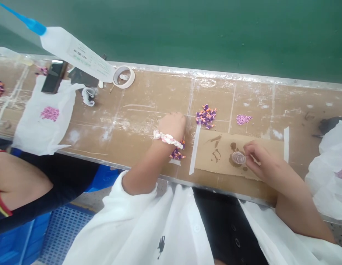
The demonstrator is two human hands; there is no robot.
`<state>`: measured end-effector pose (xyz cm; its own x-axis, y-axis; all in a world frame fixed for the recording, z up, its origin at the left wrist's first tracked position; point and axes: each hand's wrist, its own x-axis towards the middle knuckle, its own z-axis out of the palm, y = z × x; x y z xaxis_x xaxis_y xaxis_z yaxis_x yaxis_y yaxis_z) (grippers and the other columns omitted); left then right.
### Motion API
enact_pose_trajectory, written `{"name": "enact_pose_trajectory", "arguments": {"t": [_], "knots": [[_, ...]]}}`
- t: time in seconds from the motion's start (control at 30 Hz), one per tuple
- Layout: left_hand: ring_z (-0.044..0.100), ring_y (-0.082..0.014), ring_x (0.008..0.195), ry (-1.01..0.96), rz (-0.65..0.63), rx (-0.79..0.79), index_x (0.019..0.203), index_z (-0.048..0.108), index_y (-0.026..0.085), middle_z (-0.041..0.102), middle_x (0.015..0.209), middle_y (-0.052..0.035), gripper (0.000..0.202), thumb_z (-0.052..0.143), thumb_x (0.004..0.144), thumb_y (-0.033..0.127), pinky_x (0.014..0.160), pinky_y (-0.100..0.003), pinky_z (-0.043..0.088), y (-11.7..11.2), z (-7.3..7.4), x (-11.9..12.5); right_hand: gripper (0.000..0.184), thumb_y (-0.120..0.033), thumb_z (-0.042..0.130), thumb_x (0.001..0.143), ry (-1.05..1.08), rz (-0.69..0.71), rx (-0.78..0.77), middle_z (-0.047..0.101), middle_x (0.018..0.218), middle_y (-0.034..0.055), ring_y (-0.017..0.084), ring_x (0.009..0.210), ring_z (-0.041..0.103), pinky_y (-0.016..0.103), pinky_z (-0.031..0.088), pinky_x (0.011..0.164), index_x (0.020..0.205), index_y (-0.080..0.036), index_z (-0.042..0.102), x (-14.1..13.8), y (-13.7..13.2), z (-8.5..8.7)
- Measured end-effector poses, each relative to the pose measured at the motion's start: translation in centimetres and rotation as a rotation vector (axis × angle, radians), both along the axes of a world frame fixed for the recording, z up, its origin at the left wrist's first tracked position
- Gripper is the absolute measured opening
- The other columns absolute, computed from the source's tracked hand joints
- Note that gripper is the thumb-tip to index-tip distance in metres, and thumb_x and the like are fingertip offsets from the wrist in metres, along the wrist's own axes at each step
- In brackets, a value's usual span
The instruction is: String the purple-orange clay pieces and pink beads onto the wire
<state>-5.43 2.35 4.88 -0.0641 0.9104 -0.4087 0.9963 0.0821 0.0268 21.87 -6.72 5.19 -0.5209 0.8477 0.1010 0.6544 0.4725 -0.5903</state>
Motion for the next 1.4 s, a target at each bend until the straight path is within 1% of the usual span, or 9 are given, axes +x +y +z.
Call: {"name": "enact_pose_trajectory", "arguments": {"t": [0.1, 0.2, 0.23, 0.3, 0.4, 0.5, 0.93, 1.23, 1.4], "knots": [[0.063, -0.0212, 0.090, -0.289, -0.046, 0.052, 0.092, 0.060, 0.015, 0.066, 0.093, -0.0101, 0.014, 0.049, 0.091, 0.022, 0.083, -0.035, 0.049, -0.7, 0.4, -0.6, 0.015, -0.011, 0.050, 0.086, 0.100, -0.068, -0.031, 0.059, 0.080, 0.0007, 0.012, 0.065, 0.055, 0.025, 0.042, 0.056, 0.081, -0.024, 0.044, -0.3, -0.2, 0.0], [0.051, -0.0095, 0.063, -1.117, 0.121, 0.000, 0.084, 0.049, 0.018, 0.055, 0.070, 0.0011, 0.019, 0.051, 0.092, 0.035, 0.063, -0.022, 0.045, -3.4, 0.2, 1.1, 0.018, -0.008, 0.055, 0.083, 0.302, -0.150, -0.079, 0.058, 0.077, -0.0008, 0.012, 0.064, 0.054, 0.025, 0.044, 0.056, 0.083, -0.024, 0.047, -0.9, -0.6, 0.0], [0.044, -0.0069, 0.054, -1.368, 0.210, -0.110, 0.083, 0.046, 0.019, 0.050, 0.065, 0.0042, 0.024, 0.052, 0.090, 0.041, 0.054, -0.019, 0.040, -4.5, 0.0, 2.2, 0.020, -0.007, 0.057, 0.082, 0.380, -0.170, -0.088, 0.058, 0.077, -0.0010, 0.012, 0.065, 0.055, 0.025, 0.045, 0.056, 0.084, -0.024, 0.048, -1.1, -0.8, -0.1], [0.032, -0.0033, 0.045, -1.673, 0.383, -0.446, 0.083, 0.044, 0.020, 0.046, 0.061, 0.0070, 0.030, 0.060, 0.085, 0.046, 0.043, -0.015, 0.026, -6.5, -0.2, 4.5, 0.024, -0.003, 0.058, 0.080, 0.515, -0.211, -0.081, 0.058, 0.078, -0.0008, 0.012, 0.069, 0.057, 0.025, 0.046, 0.058, 0.086, -0.024, 0.049, -1.7, -1.2, -0.2], [0.023, -0.0002, 0.043, -1.885, 0.643, -0.715, 0.079, 0.043, 0.019, 0.045, 0.062, 0.0075, 0.035, 0.069, 0.079, 0.043, 0.040, -0.012, 0.016, -8.3, -0.4, 7.3, 0.029, 0.001, 0.059, 0.077, 0.623, -0.271, -0.016, 0.057, 0.079, -0.0007, 0.011, 0.069, 0.056, 0.024, 0.046, 0.057, 0.088, -0.024, 0.049, -2.4, -1.6, -0.3], [0.024, 0.0004, 0.043, -1.964, 0.737, -0.797, 0.081, 0.047, 0.017, 0.046, 0.062, 0.0071, 0.036, 0.073, 0.075, 0.040, 0.039, -0.011, 0.016, -8.8, -0.3, 8.5, 0.032, 0.003, 0.059, 0.075, 0.605, -0.276, 0.044, 0.057, 0.078, -0.0010, 0.011, 0.067, 0.055, 0.024, 0.044, 0.054, 0.087, -0.024, 0.049, -2.8, -1.8, -0.4], [0.027, -0.0006, 0.045, -2.088, 0.741, -0.909, 0.080, 0.044, 0.018, 0.042, 0.060, 0.0075, 0.034, 0.072, 0.079, 0.038, 0.040, -0.010, 0.020, -9.1, -0.3, 9.0, 0.029, 0.002, 0.057, 0.075, 0.453, -0.224, 0.093, 0.057, 0.077, -0.0014, 0.010, 0.067, 0.057, 0.022, 0.048, 0.055, 0.078, -0.024, 0.045, -2.8, -1.9, 0.1], [0.020, -0.0015, 0.044, -2.089, 0.628, -0.837, 0.080, 0.041, 0.019, 0.037, 0.055, 0.0098, 0.034, 0.066, 0.084, 0.043, 0.041, -0.012, 0.017, -9.4, -0.7, 9.2, 0.026, -0.002, 0.056, 0.078, 0.424, -0.231, 0.077, 0.060, 0.074, -0.0009, 0.011, 0.063, 0.059, 0.024, 0.049, 0.052, 0.076, -0.025, 0.044, -3.1, -1.7, 0.6], [0.024, -0.0017, 0.043, -2.076, 0.497, -0.683, 0.081, 0.042, 0.019, 0.037, 0.052, 0.0107, 0.034, 0.066, 0.084, 0.044, 0.041, -0.013, 0.021, -9.5, -1.0, 9.0, 0.027, -0.001, 0.055, 0.077, 0.414, -0.221, 0.058, 0.058, 0.074, -0.0017, 0.011, 0.065, 0.058, 0.024, 0.048, 0.056, 0.077, -0.025, 0.043, -3.0, -1.8, 0.8]]}}
